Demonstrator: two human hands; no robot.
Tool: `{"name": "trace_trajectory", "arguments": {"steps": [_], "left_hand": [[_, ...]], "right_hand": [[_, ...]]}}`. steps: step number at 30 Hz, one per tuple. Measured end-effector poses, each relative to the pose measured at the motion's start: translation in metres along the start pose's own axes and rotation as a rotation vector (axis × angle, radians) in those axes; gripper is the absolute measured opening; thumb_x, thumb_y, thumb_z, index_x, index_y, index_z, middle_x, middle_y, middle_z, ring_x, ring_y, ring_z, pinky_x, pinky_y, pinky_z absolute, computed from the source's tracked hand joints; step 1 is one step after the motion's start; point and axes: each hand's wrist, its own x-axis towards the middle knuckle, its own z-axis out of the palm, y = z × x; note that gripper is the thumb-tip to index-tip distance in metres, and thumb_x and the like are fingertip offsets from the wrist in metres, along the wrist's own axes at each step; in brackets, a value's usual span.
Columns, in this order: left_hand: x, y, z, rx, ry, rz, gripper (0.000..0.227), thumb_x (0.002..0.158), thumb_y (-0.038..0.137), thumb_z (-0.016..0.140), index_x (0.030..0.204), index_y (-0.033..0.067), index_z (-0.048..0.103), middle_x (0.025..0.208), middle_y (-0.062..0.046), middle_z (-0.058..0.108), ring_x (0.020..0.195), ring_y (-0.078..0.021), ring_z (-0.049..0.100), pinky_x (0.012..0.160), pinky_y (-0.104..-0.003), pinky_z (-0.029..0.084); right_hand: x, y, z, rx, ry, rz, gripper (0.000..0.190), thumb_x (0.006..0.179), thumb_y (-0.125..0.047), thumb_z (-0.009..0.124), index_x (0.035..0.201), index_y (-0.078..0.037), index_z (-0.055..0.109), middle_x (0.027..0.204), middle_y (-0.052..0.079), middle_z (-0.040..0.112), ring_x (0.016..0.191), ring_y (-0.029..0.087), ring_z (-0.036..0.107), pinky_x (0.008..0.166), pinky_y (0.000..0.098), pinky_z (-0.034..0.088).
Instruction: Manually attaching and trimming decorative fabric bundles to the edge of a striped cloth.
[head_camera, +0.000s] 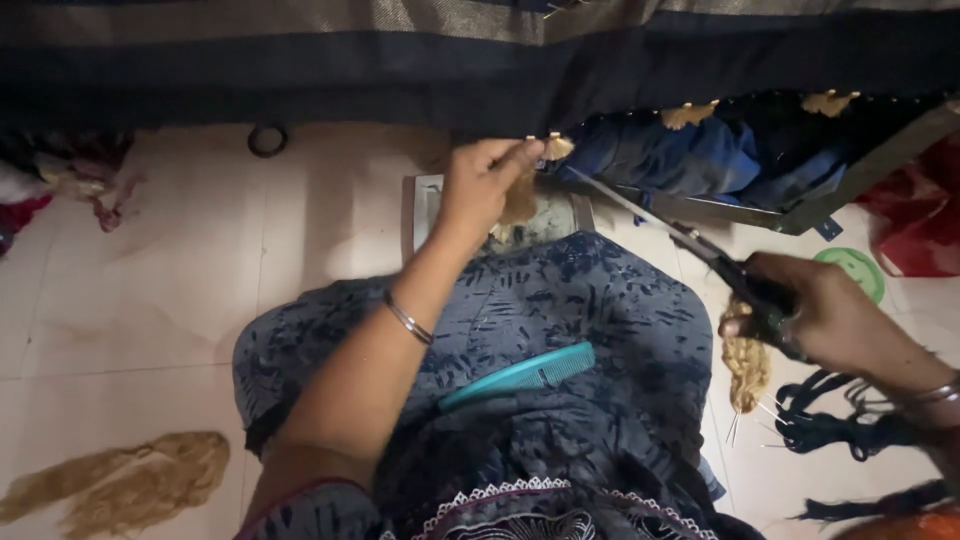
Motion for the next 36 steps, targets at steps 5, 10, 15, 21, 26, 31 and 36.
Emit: {"name": "trace_trajectory", "arguments": {"steps": [5, 10, 15, 21, 26, 31, 36], "left_hand": [[-0.022, -0.013, 0.013, -0.142, 0.037, 0.283, 0.031, 0.105, 0.03, 0.063, 0.111, 0.0028, 0.077, 0.102, -0.004, 0.079, 0.097, -0.0083, 0.07, 0.09, -0.025, 0.054], [-0.028, -0.014, 0.013, -0.051, 0.12, 0.229, 0.027, 0.105, 0.027, 0.061, 0.113, 0.0069, 0.076, 0.099, -0.002, 0.079, 0.089, -0.0069, 0.069, 0.081, -0.024, 0.053], [-0.027, -0.017, 0.01, 0.001, 0.146, 0.267, 0.018, 0.101, 0.013, 0.064, 0.1, 0.0046, 0.079, 0.088, -0.004, 0.08, 0.075, -0.0086, 0.068, 0.072, -0.026, 0.052], [-0.025, -0.018, 0.013, -0.087, 0.103, 0.278, 0.019, 0.099, 0.011, 0.062, 0.096, 0.0032, 0.079, 0.093, -0.005, 0.082, 0.08, -0.0084, 0.072, 0.077, -0.026, 0.056], [-0.034, -0.003, 0.012, 0.035, 0.107, 0.21, 0.021, 0.099, 0.017, 0.065, 0.098, 0.0039, 0.081, 0.089, -0.005, 0.081, 0.077, -0.0121, 0.07, 0.075, -0.027, 0.054], [-0.059, 0.001, 0.012, 0.052, 0.043, 0.177, 0.03, 0.103, 0.028, 0.062, 0.105, 0.0029, 0.078, 0.096, -0.004, 0.081, 0.088, -0.0141, 0.073, 0.083, -0.029, 0.056], [-0.083, -0.02, -0.015, -0.024, 0.115, -0.068, 0.029, 0.103, 0.024, 0.06, 0.112, -0.0007, 0.073, 0.098, -0.01, 0.079, 0.095, -0.0179, 0.074, 0.096, -0.032, 0.055]], "right_hand": [[0.018, -0.03, -0.015, -0.14, 0.033, -0.127, 0.046, 0.079, -0.044, 0.084, 0.102, -0.007, 0.07, 0.075, 0.006, 0.073, 0.06, 0.016, 0.071, 0.053, 0.0321, 0.052], [0.051, -0.059, -0.031, -0.314, 0.031, -0.232, 0.061, 0.076, -0.056, 0.079, 0.102, -0.002, 0.07, 0.072, 0.011, 0.073, 0.055, 0.021, 0.067, 0.047, 0.0349, 0.055], [0.063, -0.117, -0.051, -0.553, 0.03, -0.305, 0.081, 0.07, -0.062, 0.081, 0.117, 0.001, 0.062, 0.081, 0.021, 0.07, 0.061, 0.033, 0.07, 0.055, 0.0435, 0.057], [0.068, -0.138, -0.057, -0.571, -0.16, -0.125, 0.074, 0.074, -0.062, 0.082, 0.11, -0.001, 0.062, 0.086, 0.02, 0.071, 0.067, 0.032, 0.073, 0.062, 0.0448, 0.06], [0.067, -0.119, -0.05, -0.417, -0.132, -0.146, 0.063, 0.078, -0.054, 0.081, 0.11, -0.002, 0.066, 0.082, 0.018, 0.071, 0.065, 0.028, 0.071, 0.06, 0.0418, 0.058], [0.049, -0.078, -0.027, -0.128, -0.079, -0.213, 0.036, 0.081, -0.037, 0.072, 0.093, -0.002, 0.07, 0.083, 0.012, 0.073, 0.07, 0.025, 0.069, 0.058, 0.0416, 0.056], [0.013, -0.02, 0.03, -0.09, -0.271, -0.159, 0.047, 0.075, -0.042, 0.086, 0.095, -0.003, 0.067, 0.081, 0.015, 0.072, 0.074, 0.03, 0.07, 0.07, 0.0435, 0.054]]}}
